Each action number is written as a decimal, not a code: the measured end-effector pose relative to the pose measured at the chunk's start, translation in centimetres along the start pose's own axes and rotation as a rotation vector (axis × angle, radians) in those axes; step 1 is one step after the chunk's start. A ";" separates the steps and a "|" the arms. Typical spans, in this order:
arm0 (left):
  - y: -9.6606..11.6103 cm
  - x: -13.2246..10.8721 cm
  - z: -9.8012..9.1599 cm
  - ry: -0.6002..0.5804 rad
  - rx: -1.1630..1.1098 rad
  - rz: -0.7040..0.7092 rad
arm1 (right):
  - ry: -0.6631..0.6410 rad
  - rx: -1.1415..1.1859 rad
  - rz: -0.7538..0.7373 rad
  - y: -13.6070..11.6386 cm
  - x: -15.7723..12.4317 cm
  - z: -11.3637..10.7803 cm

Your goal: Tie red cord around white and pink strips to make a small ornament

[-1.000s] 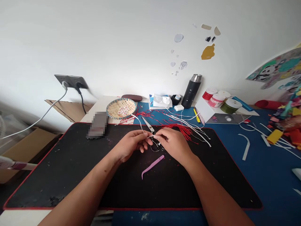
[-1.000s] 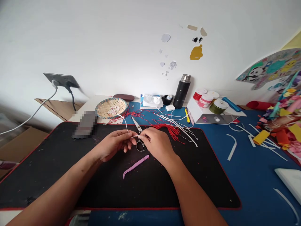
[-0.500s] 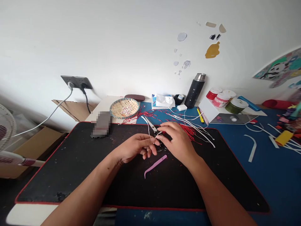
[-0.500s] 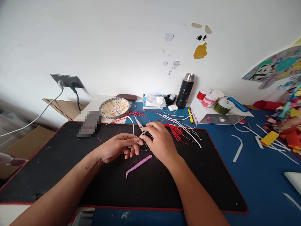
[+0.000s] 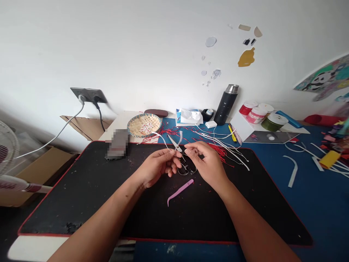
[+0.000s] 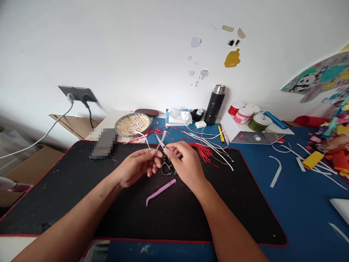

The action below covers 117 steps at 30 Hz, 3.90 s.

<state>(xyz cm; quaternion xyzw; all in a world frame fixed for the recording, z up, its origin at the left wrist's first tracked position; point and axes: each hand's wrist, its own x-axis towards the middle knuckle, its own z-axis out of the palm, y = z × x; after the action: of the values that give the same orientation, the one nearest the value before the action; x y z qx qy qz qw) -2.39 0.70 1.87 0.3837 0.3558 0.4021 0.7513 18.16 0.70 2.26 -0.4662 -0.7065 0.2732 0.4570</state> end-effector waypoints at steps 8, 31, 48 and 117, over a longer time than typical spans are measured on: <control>-0.6 -0.8 0.6 -0.279 0.116 -0.162 | -0.306 0.155 0.187 -1.0 -0.3 0.5; 0.5 -0.1 -1.1 -0.060 0.431 0.106 | -0.336 0.402 0.325 -0.5 0.0 0.5; -0.2 0.1 -0.5 0.018 -0.067 0.112 | -0.573 0.393 0.419 -0.9 -0.6 1.3; 1.1 0.6 -3.1 0.099 0.034 0.050 | -0.453 0.410 0.449 -0.1 -0.1 0.3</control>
<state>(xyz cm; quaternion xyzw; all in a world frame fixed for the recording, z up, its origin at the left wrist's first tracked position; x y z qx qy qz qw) -5.11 2.53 1.32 0.3848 0.3898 0.4330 0.7159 17.88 0.55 2.22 -0.4362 -0.6006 0.5984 0.3017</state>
